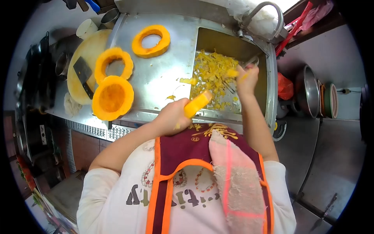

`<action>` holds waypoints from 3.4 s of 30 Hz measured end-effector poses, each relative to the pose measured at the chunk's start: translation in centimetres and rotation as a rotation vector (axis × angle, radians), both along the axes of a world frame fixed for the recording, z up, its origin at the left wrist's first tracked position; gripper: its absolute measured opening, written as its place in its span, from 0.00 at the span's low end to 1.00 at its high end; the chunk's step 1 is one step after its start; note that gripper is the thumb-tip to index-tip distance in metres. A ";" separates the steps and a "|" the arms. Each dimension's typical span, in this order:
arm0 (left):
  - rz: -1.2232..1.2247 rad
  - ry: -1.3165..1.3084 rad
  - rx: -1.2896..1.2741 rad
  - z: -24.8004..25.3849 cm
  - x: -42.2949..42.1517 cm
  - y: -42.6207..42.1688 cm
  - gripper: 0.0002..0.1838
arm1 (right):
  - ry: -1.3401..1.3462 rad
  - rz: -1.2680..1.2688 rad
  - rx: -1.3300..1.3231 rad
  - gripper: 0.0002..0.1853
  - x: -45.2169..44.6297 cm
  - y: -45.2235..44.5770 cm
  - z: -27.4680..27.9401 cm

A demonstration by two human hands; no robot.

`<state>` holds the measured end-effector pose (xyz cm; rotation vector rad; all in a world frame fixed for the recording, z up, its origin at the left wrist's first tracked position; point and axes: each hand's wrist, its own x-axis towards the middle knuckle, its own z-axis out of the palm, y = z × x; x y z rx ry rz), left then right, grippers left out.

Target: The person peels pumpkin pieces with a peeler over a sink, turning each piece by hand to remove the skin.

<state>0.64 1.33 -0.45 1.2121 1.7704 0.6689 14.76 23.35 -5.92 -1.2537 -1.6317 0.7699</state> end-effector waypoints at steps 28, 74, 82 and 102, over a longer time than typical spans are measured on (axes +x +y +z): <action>0.077 -0.040 -0.019 -1.2 -0.2 -1.3 0.21 | 0.545 0.100 -0.903 0.09 0.7 -3.3 -3.7; 0.054 -0.184 -0.018 0.1 -0.4 -0.2 0.17 | 0.627 0.200 -0.844 0.11 -3.4 -6.0 1.2; 0.029 -0.174 0.046 -0.5 -0.8 -0.6 0.16 | 0.378 0.147 -0.772 0.08 0.1 -2.7 -6.6; 0.040 -0.236 0.071 -1.2 -1.3 -0.7 0.16 | 0.612 -0.074 -1.000 0.09 1.0 -2.1 -5.2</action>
